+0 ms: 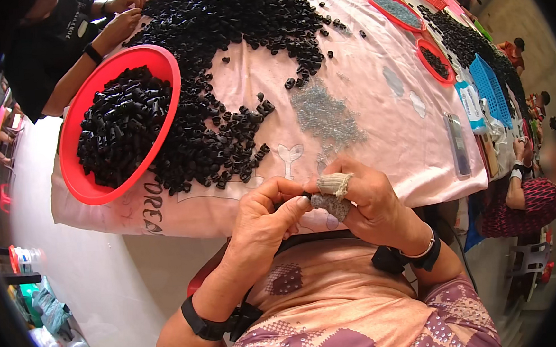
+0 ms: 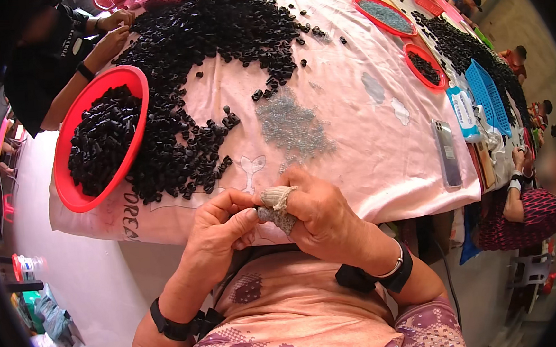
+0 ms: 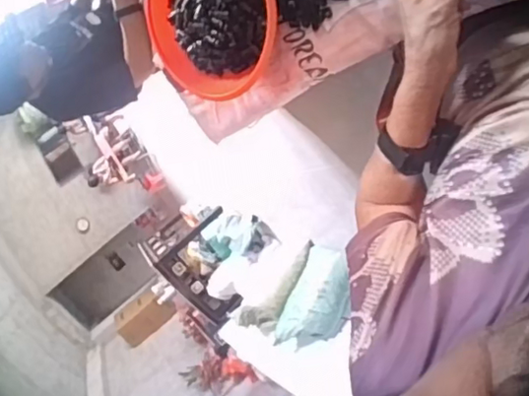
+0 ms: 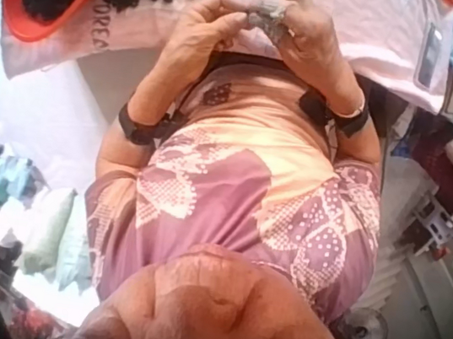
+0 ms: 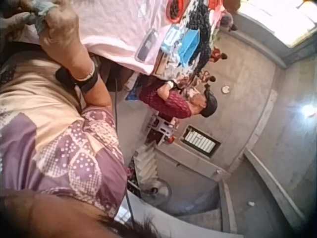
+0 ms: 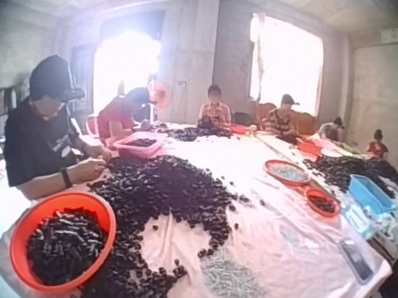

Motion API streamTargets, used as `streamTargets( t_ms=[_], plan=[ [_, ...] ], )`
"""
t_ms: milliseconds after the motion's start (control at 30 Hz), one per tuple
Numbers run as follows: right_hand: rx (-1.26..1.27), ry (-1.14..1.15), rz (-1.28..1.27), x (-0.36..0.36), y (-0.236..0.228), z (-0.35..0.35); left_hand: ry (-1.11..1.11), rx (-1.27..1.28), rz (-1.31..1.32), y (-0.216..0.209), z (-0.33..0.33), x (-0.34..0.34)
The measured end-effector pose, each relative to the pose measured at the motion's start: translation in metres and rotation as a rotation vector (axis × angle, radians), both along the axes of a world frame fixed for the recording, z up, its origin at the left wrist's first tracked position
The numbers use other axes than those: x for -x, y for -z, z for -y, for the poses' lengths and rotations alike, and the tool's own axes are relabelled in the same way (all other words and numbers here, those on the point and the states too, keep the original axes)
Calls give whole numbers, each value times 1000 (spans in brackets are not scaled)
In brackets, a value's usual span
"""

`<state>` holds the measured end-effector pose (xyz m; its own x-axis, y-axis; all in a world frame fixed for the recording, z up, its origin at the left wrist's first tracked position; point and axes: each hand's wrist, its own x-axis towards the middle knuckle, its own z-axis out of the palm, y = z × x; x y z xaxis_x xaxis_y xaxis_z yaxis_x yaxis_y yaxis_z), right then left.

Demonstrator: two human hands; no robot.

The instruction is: The person is manually assembling small black plastic components by fitting them together or onto a wire/thread, likely for shoe or accessory manufacturing.

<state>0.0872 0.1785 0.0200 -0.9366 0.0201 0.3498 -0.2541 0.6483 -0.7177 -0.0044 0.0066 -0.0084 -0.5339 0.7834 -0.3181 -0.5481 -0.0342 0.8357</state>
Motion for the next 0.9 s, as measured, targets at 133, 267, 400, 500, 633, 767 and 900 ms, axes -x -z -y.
streamTargets(
  t_ms=[133, 267, 400, 500, 633, 767, 900],
  plan=[
    [69, 11, 58, -1, 2, -1, -16, -35, 47, 1, -1, 1],
    [245, 39, 52, -1, 10, 1, -42, -99, 123, 2, -1, 1],
    [223, 23, 60, 1, 10, 0, -46, -100, 134, 3, 1, 2],
    [138, 6, 8, 2, 9, 1, -46, -98, 139, 3, 0, 2],
    [-48, 2, -63, 1, 8, 1, -37, -81, 110, 4, -1, 0],
    [-2, 11, -69, 1, 9, 1, -28, -57, 62, 3, -1, -1],
    [41, 10, -78, 1, 6, 2, -22, -28, 53, 0, -1, 0]
  ],
)
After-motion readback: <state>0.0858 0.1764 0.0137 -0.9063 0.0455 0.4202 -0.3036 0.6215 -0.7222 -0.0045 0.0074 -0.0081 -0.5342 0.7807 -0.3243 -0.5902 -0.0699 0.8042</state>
